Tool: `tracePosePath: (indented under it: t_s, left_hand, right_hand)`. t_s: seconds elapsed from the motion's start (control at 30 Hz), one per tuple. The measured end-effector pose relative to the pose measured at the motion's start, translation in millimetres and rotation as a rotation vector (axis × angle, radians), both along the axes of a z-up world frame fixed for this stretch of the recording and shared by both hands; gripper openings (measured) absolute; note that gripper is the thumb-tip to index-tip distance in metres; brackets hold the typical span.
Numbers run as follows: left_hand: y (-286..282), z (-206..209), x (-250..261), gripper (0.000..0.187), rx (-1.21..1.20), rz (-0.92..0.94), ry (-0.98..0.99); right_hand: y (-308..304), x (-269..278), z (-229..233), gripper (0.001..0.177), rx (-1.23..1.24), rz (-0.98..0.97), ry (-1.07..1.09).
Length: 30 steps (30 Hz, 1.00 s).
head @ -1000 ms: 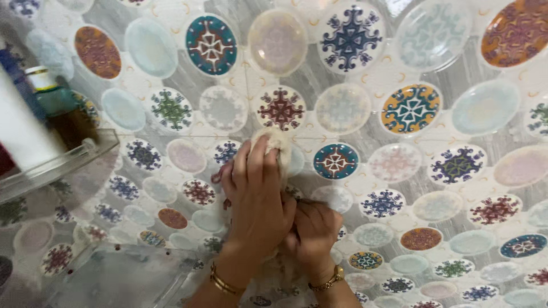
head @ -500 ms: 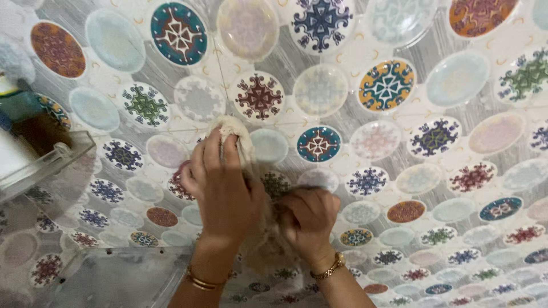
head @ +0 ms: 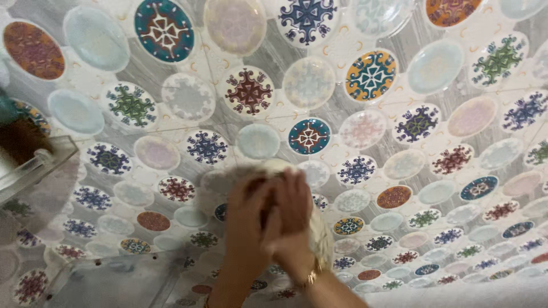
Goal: The person wipes the patterned bathroom wall tiles with a cloth, moving across the surface and around a corner shelf containing toiletries.
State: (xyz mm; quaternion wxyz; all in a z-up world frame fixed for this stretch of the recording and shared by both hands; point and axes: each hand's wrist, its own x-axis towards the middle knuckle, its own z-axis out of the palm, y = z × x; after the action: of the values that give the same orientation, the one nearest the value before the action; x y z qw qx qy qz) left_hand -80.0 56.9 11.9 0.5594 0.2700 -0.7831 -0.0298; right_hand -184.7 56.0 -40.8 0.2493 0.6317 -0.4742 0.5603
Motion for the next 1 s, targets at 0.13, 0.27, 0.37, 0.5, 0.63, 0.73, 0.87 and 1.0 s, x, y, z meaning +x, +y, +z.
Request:
tracePosePath:
  t_s: [0.13, 0.27, 0.37, 0.5, 0.63, 0.73, 0.87, 1.0]
  left_hand:
    - [-16, -21, 19, 0.048, -0.144, 0.224, 0.141]
    - [-39, -33, 31, 0.062, -0.159, 0.423, 0.068]
    - [-53, -46, 46, 0.066, -0.103, 0.559, 0.006]
    - [-80, -65, 77, 0.07, -0.076, 0.679, 0.04]
    - [-93, -81, 81, 0.086, -0.131, 0.626, -0.013]
    - [-92, -95, 77, 0.081, -0.115, 0.634, -0.125]
    - [-92, -107, 79, 0.078, -0.051, 0.66, -0.105]
    - [-75, -110, 98, 0.081, 0.037, 0.599, -0.095]
  right_hand:
    - [-14, -21, 48, 0.064, -0.059, -0.269, 0.392]
    - [-31, -86, 104, 0.075, 0.063, -0.216, 0.124]
    - [-29, -138, 100, 0.052, -0.268, -0.406, 0.0]
    - [-10, -171, 64, 0.052, -0.3, -0.574, -0.275]
    - [-37, -129, 73, 0.058, -0.348, -0.578, -0.395]
    - [-60, -42, 74, 0.069, -0.193, -0.395, -0.265]
    - [-48, 34, 33, 0.057, 0.199, -0.146, 0.338]
    - [-24, 23, -27, 0.031, 0.87, -0.006, 0.721]
